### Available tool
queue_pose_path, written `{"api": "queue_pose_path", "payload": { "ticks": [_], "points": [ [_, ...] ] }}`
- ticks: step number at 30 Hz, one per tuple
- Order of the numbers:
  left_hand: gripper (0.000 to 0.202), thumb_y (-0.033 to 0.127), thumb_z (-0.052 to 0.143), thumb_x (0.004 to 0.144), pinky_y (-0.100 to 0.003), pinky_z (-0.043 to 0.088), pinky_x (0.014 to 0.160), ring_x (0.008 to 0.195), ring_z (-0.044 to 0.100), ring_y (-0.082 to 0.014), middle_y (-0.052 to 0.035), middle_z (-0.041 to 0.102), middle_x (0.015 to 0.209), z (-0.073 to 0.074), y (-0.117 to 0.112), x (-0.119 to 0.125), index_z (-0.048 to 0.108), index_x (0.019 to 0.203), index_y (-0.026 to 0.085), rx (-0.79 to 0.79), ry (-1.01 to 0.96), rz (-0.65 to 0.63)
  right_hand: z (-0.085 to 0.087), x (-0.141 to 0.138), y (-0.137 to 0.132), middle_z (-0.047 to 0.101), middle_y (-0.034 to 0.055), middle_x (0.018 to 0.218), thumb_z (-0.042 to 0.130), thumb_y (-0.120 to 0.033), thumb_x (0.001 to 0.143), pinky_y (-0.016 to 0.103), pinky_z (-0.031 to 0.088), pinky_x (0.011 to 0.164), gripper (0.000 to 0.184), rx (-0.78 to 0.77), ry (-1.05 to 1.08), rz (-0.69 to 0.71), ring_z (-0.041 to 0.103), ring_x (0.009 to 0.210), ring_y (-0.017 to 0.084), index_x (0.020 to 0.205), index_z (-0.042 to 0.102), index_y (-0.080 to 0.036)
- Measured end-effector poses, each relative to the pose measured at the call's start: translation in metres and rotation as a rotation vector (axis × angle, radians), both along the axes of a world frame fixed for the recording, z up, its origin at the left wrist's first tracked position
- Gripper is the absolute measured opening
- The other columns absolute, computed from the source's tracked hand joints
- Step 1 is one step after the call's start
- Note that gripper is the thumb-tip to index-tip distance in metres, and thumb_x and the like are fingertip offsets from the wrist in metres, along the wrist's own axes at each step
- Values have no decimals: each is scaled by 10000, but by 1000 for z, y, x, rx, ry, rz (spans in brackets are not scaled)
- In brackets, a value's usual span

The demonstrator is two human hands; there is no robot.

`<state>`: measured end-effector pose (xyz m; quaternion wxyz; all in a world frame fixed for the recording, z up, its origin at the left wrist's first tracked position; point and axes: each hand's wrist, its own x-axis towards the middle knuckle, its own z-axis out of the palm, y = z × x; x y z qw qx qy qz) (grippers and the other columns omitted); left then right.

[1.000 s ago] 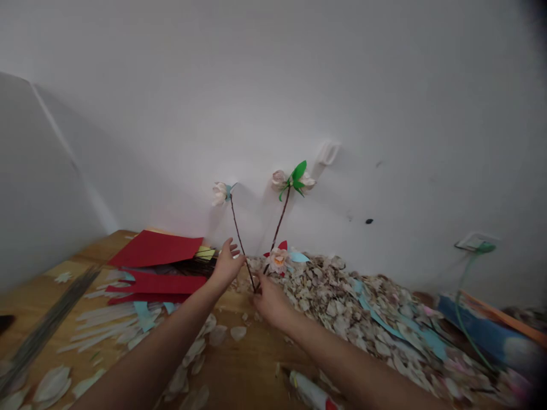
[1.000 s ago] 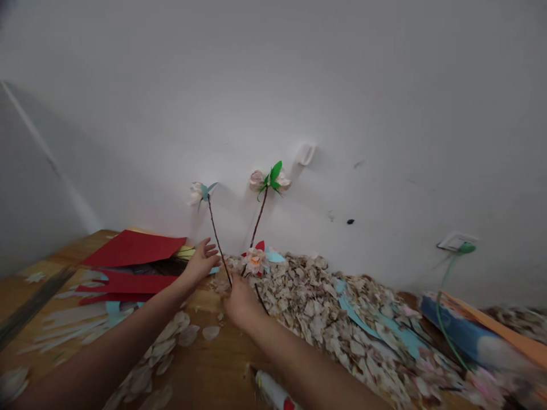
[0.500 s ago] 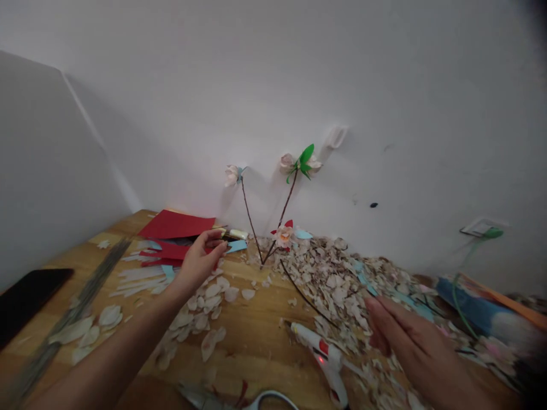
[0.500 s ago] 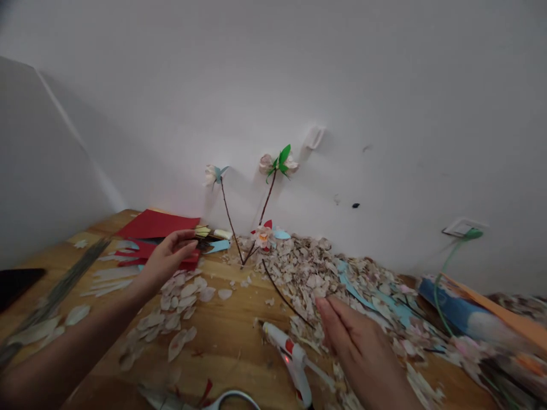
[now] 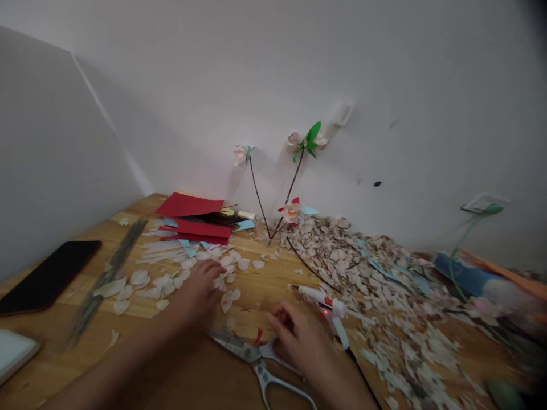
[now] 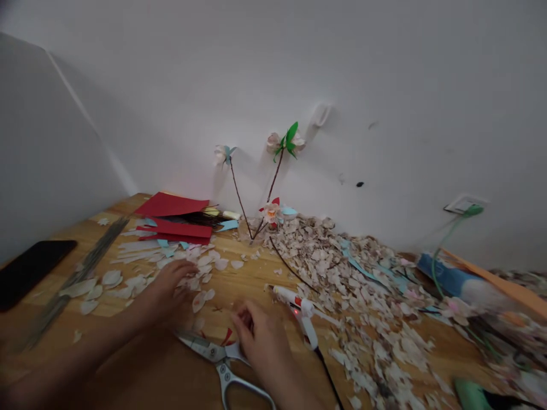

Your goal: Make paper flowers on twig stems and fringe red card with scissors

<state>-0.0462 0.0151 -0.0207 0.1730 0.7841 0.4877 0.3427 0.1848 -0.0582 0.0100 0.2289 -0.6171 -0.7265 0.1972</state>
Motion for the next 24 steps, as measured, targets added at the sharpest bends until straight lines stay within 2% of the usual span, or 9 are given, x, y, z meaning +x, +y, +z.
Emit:
{"api": "queue_pose_path", "payload": {
  "ticks": [2,5,8,10,13,18,22,24],
  "points": [
    [373,10,473,678,-440,426,959,1091,541,-257,-113,636,1091,-4,-11,3,626,973,179,29,51,-87,-6,-10,8,659,-7,691,546,-186,836,214,377,569,95,-13,-15,-1,594,642,141,757,599,-196],
    [432,-23,466,672,-362,485,890,1011,586,-215,-79,663,1038,-11,-20,4,612,1019,190,56,117,-193,-16,-21,18,661,24,648,523,-215,869,244,353,550,238,-17,-56,-11,585,617,166,646,605,-189],
    [436,-21,478,684,-350,506,858,970,601,-214,-71,682,981,-17,-21,4,605,1046,185,81,164,-228,-24,-28,24,664,37,623,474,-250,906,260,338,538,326,-21,-79,-4,582,595,180,618,619,-195],
    [420,-21,474,697,-354,521,831,938,613,-220,-73,694,944,-21,-20,4,617,1035,183,96,191,-233,-28,-30,26,686,38,699,488,-207,893,255,366,579,249,-17,-74,-1,605,667,183,694,638,-198],
    [389,-1,467,741,-363,531,826,942,624,-229,-95,703,965,-23,-19,3,628,1052,167,124,225,-231,-34,-31,26,686,19,789,542,-136,838,234,403,651,110,-6,-48,2,610,762,170,804,624,-200],
    [345,58,458,812,-347,542,846,977,635,-225,-105,715,1005,-24,-19,3,611,1109,145,178,278,-192,-42,-30,24,653,23,808,571,-112,800,245,421,681,85,4,-22,5,590,778,178,824,605,-187],
    [411,29,426,795,-471,474,962,1149,551,-291,-158,670,1146,-29,-17,2,545,1186,78,236,307,-76,-46,-31,21,651,41,863,577,-128,807,270,433,728,79,30,-16,11,585,835,195,858,610,-178],
    [424,25,422,782,-532,438,986,1175,529,-322,-181,648,1181,-32,-14,2,533,1190,56,272,316,-10,-45,-32,23,655,41,884,584,-120,805,265,443,743,91,42,-16,12,590,860,191,872,613,-175]
  ]
}}
